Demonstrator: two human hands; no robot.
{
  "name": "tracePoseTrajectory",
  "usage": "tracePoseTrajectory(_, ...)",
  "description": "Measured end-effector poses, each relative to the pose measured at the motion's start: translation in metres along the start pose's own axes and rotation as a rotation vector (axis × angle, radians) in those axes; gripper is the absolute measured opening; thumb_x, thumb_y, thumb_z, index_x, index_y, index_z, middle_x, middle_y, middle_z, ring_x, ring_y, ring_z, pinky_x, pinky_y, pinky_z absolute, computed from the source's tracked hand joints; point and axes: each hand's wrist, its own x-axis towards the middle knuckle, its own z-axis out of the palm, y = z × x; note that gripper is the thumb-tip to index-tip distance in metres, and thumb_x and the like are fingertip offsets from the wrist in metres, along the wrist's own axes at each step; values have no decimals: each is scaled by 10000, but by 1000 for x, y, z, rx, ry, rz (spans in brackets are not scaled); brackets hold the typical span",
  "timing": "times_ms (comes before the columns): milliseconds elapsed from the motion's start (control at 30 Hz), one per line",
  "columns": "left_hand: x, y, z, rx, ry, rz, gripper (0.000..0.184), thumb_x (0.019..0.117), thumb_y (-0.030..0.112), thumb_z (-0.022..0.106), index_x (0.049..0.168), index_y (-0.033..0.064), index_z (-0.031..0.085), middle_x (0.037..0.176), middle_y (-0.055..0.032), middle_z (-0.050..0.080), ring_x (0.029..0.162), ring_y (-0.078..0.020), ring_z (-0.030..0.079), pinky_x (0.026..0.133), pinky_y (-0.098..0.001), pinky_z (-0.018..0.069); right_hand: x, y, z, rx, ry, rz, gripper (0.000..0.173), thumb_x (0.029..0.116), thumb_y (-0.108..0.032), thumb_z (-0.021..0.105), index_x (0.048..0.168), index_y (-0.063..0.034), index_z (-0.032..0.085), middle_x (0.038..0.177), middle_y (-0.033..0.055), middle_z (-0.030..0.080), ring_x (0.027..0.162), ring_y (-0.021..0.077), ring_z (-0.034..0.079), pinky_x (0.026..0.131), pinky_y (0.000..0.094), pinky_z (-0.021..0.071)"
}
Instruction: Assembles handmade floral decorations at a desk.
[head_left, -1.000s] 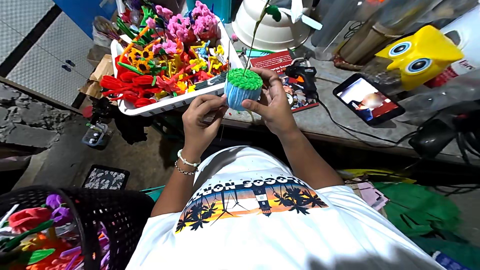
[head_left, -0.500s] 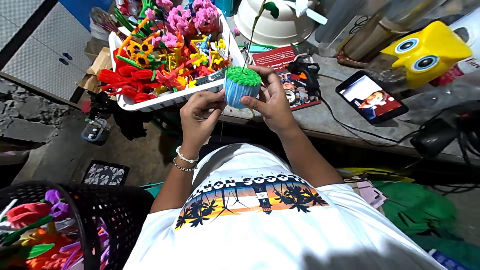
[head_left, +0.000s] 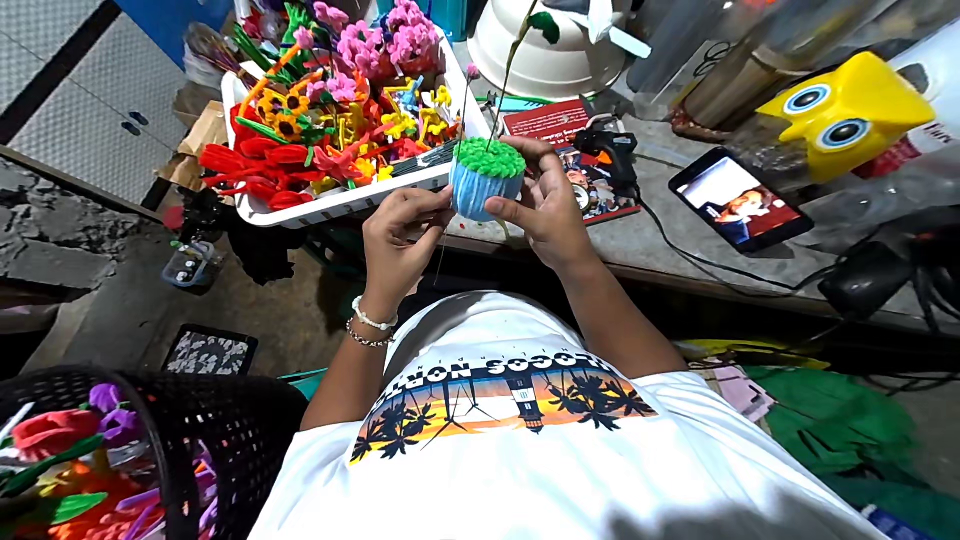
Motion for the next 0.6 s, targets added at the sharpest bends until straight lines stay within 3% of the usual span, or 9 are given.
tracePoseTrajectory(600,1,-1,-1,54,4,30,296,878,-102,683,1164,-28,709,1165,-101,633,987,-107,679,837,-231,609,-2,-2,2,21,-4,10,748,815,-141,860,1431,-28,449,1365,100,554,1229,203,613,977,375,593)
